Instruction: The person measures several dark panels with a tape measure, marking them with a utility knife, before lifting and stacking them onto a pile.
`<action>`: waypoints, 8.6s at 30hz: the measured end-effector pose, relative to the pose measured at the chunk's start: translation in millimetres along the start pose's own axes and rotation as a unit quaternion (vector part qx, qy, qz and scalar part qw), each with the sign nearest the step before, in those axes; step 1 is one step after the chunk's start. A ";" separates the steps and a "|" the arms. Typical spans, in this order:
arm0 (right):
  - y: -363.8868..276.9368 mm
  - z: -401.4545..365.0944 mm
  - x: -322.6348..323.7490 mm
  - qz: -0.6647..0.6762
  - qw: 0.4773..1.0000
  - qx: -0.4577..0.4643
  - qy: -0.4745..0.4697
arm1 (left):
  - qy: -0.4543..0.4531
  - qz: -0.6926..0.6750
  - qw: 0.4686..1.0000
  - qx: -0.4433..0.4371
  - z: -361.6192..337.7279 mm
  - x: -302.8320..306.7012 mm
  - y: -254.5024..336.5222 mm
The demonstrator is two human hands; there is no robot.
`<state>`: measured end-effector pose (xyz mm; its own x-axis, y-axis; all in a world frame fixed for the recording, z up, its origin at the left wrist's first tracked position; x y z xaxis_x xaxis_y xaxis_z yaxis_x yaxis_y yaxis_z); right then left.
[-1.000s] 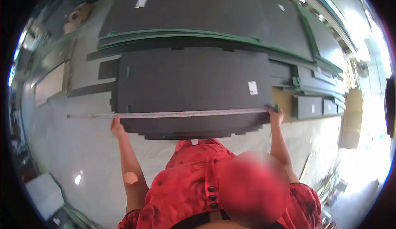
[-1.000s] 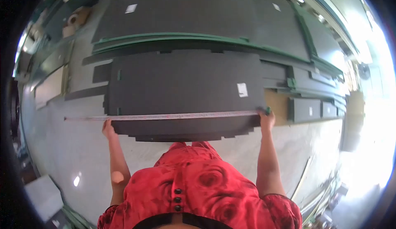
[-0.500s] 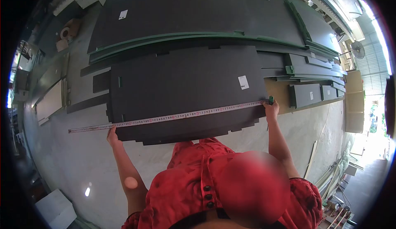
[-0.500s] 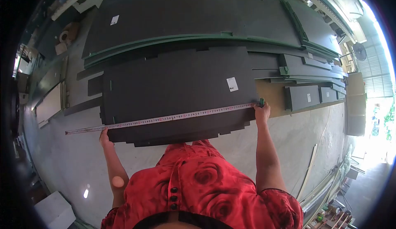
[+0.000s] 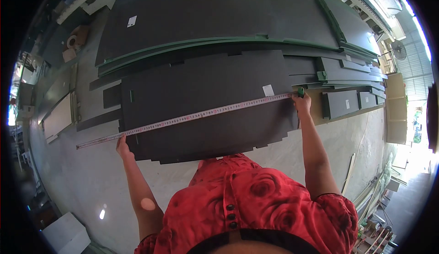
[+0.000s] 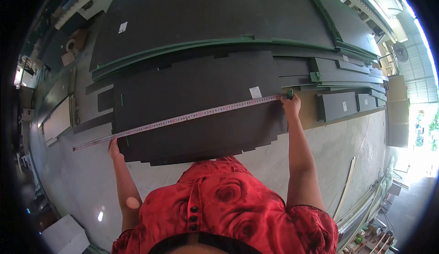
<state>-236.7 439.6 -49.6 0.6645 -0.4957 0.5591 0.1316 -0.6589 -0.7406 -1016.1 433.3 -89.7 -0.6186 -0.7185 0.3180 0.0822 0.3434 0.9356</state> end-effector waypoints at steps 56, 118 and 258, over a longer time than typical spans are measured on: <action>-14.9 20.1 -30.6 -0.037 0.999 -0.036 -0.013 | 0.052 0.318 0.945 0.065 -16.3 -43.2 44.7; -163.5 -389.0 -466.0 0.227 0.721 -0.068 -0.652 | -0.007 0.270 0.963 0.016 -19.3 -33.2 53.6; -172.8 -12.5 -85.9 0.084 0.975 0.032 -0.203 | 0.038 0.357 0.933 0.006 16.7 -113.7 82.9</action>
<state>-325.7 588.9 35.0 0.9151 -0.3207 0.2446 0.0334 -0.5440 -0.8384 -952.1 553.6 -50.9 -0.3527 -0.3434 0.8705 0.4431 0.7581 0.4785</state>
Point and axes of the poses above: each hand's wrist, its own z-axis towards the middle knuckle, its own x-axis out of the back of the hand, y = z × x, the point moved 5 cm from there along z, towards the middle knuckle, and after that the axes turned 9 degrees about -x, right-handed, at the moved point
